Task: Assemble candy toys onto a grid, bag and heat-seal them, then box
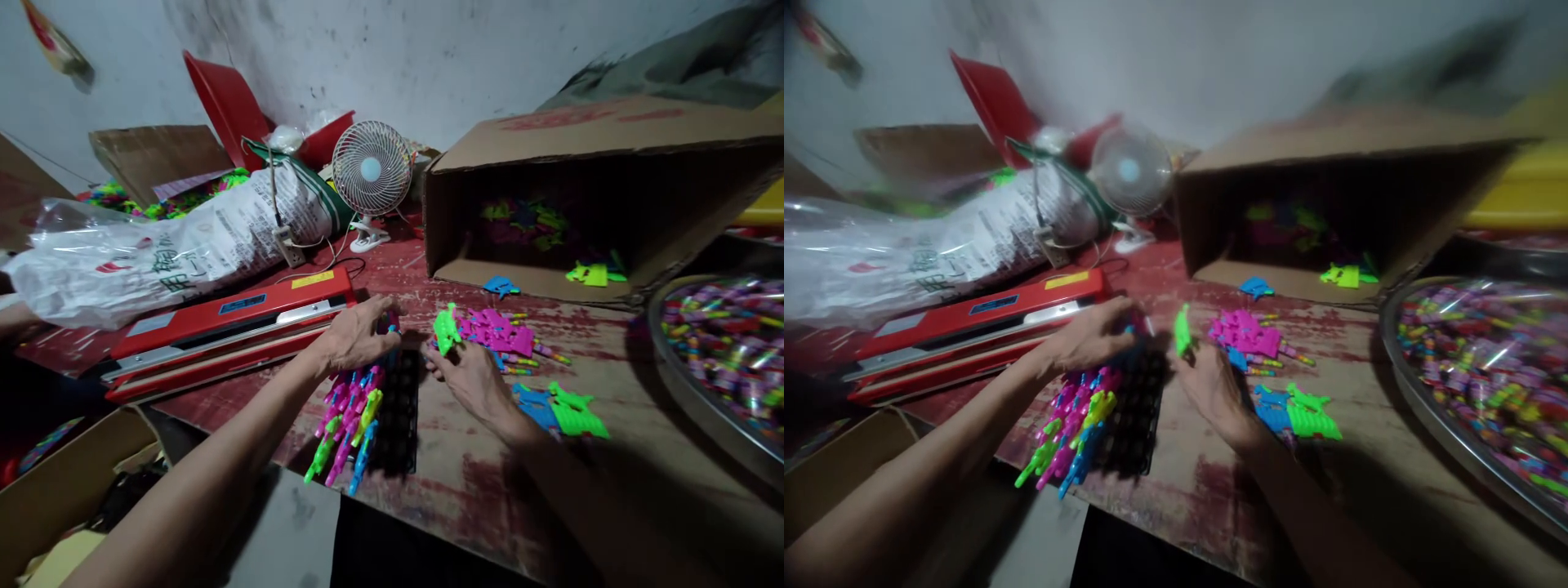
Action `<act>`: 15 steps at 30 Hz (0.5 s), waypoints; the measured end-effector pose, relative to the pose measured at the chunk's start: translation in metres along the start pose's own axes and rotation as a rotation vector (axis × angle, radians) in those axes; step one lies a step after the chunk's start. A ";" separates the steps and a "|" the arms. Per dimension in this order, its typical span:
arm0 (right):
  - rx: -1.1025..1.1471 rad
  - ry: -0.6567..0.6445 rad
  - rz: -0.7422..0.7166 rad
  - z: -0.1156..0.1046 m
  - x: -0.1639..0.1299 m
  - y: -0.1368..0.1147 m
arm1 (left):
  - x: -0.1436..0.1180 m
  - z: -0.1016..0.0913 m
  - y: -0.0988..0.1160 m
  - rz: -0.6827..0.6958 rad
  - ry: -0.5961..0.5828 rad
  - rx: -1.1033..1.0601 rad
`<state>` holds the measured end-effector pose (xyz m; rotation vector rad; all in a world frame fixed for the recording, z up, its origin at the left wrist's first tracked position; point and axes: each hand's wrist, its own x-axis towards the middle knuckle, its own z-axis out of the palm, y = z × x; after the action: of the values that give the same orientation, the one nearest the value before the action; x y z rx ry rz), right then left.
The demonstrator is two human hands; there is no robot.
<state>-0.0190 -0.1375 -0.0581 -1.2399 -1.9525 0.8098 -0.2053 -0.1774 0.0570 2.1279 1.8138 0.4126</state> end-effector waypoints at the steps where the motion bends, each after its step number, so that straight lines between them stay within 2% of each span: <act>1: 0.008 0.017 0.016 0.007 0.004 -0.004 | 0.000 0.000 0.000 -0.007 0.006 -0.009; 3: 0.011 0.049 0.016 0.020 0.011 -0.007 | 0.001 0.000 0.000 -0.028 0.012 -0.026; 6: -0.038 0.059 -0.072 0.030 0.015 -0.002 | 0.001 0.000 -0.001 -0.054 0.016 -0.033; 10: -0.101 0.045 -0.165 0.031 0.015 0.001 | 0.001 0.003 -0.001 -0.056 0.035 -0.022; 15: -0.049 0.019 -0.228 0.029 0.014 -0.001 | -0.001 0.007 0.005 -0.080 0.061 -0.063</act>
<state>-0.0470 -0.1294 -0.0713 -1.0240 -2.0629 0.6357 -0.1983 -0.1794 0.0523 2.0145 1.8860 0.5132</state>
